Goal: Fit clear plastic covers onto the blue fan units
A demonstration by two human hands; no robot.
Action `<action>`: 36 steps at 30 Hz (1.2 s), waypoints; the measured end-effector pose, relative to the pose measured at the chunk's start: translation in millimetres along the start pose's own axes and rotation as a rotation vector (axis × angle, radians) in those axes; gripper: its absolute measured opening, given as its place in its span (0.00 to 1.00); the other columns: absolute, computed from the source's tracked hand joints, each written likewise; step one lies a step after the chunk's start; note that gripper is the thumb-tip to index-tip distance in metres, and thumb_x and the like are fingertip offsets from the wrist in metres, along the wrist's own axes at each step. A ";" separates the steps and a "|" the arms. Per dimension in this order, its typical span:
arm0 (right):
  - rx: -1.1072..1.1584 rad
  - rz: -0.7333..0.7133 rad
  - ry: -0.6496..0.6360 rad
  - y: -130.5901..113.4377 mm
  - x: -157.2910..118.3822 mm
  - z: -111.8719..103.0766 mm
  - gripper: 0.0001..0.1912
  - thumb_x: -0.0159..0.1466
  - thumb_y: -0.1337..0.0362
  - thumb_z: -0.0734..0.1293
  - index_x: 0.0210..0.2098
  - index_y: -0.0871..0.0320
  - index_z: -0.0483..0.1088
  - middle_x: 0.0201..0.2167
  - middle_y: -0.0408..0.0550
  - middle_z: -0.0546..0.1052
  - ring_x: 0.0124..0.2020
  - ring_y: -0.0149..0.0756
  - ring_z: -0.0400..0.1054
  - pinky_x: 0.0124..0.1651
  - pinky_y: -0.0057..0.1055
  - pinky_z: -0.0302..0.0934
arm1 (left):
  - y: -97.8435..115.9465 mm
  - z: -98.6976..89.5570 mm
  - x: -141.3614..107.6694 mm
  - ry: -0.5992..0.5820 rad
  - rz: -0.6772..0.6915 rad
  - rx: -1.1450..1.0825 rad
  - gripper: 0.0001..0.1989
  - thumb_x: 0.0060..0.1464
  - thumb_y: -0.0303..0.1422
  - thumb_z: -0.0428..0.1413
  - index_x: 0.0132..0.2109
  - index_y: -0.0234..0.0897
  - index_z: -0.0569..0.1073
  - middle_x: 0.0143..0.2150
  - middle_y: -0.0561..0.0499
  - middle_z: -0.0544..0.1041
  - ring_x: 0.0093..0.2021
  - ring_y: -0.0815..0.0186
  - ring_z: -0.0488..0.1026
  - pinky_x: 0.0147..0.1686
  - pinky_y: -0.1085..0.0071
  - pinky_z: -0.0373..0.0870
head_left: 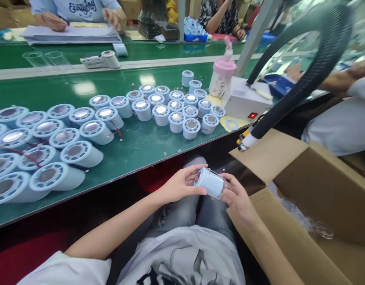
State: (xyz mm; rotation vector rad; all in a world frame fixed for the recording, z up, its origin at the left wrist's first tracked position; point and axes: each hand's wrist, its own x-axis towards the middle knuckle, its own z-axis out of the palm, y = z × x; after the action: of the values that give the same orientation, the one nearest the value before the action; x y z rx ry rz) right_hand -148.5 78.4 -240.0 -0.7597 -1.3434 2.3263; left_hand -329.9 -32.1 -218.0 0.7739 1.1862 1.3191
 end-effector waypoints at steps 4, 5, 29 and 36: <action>0.105 -0.126 0.155 15.3 28.3 -25.0 0.23 0.56 0.51 0.71 0.47 0.52 0.63 0.42 0.46 0.76 0.38 0.39 0.74 0.40 0.37 0.70 | -3.2 9.2 67.0 0.002 0.002 0.026 0.36 0.41 0.34 0.68 0.57 0.31 0.67 0.53 0.39 0.75 0.56 0.53 0.71 0.58 0.55 0.64; 0.119 -0.156 0.172 16.1 35.5 -31.1 0.24 0.56 0.50 0.70 0.47 0.52 0.63 0.43 0.46 0.76 0.38 0.39 0.74 0.41 0.37 0.69 | -1.6 11.8 83.3 -0.018 0.019 0.045 0.35 0.41 0.36 0.67 0.56 0.30 0.68 0.52 0.39 0.76 0.55 0.53 0.72 0.57 0.55 0.65; -0.099 -0.310 -0.023 -9.7 18.7 -34.4 0.23 0.51 0.69 0.77 0.45 0.53 0.72 0.46 0.46 0.75 0.46 0.36 0.70 0.47 0.29 0.68 | 18.5 -1.0 54.1 -0.223 0.126 0.218 0.37 0.38 0.28 0.69 0.56 0.40 0.65 0.59 0.40 0.68 0.58 0.54 0.68 0.54 0.58 0.66; -0.660 -0.420 -0.204 -31.8 -22.6 -13.5 0.27 0.57 0.68 0.74 0.53 0.44 0.65 0.52 0.42 0.71 0.54 0.35 0.65 0.54 0.28 0.65 | 20.3 1.3 -0.2 -0.282 0.264 0.337 0.39 0.41 0.27 0.68 0.61 0.48 0.65 0.63 0.44 0.66 0.63 0.53 0.62 0.58 0.59 0.65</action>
State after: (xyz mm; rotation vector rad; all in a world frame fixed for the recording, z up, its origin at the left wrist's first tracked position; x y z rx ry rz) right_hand -121.3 91.1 -211.6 -0.3484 -2.1621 1.6632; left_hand -334.9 -28.9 -198.5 1.3525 1.1162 1.1827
